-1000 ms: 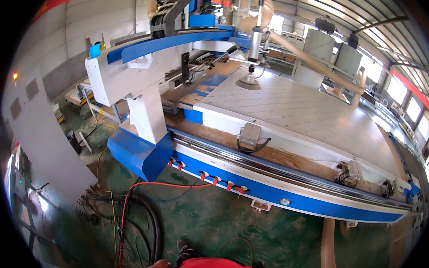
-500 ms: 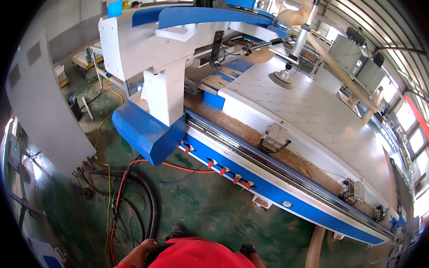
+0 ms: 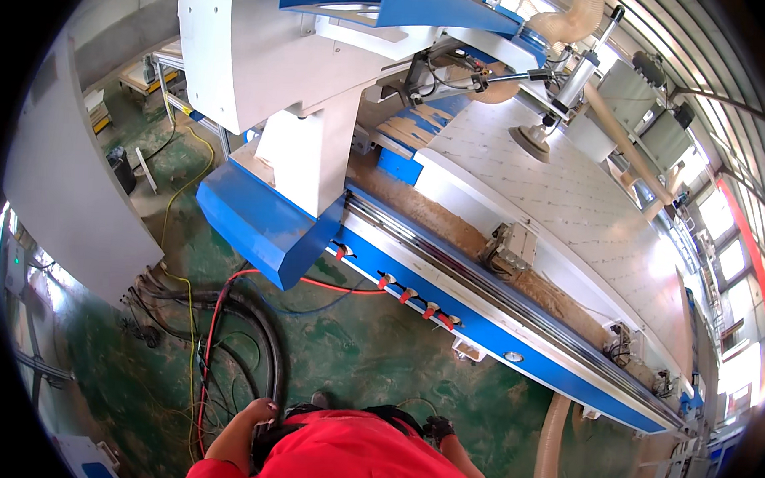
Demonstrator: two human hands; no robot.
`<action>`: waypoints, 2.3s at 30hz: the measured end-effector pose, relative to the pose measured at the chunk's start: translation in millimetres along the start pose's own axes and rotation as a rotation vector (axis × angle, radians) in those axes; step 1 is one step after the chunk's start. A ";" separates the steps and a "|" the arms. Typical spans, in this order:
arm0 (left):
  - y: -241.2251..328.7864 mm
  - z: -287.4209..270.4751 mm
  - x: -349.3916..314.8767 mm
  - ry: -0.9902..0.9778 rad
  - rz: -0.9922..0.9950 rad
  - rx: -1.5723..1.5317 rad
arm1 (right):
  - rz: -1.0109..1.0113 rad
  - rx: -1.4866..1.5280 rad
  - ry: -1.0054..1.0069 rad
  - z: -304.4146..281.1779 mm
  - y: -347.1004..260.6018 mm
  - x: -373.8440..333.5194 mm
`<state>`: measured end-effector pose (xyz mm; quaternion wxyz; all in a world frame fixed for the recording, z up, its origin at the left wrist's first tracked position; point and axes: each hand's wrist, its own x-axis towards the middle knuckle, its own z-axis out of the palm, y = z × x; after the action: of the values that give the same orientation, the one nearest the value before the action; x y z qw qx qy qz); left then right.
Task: The person picks up large white panels from a stack, wipes their surfaces with gloved hands, and places them onto a metal workbench. The person repeats this process for several panels, arranging them on the bench.
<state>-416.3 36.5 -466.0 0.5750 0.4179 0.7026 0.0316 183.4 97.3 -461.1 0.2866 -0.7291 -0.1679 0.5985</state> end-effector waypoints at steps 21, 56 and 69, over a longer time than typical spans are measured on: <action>-14.0 -2.2 8.6 -0.334 0.034 0.158 | 0.078 -0.109 -0.029 27.3 -2.1 34.4; -70.7 6.6 -26.1 -0.209 -0.025 0.045 | 0.124 -0.234 -0.095 56.3 13.4 16.8; -28.6 -13.4 -55.7 -0.178 -0.134 0.019 | 0.154 -0.176 -0.077 67.7 3.3 6.0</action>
<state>-443.8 -10.9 -432.9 0.6319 0.3764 0.6756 -0.0506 118.8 113.0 -475.9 0.1682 -0.7386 -0.1743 0.6291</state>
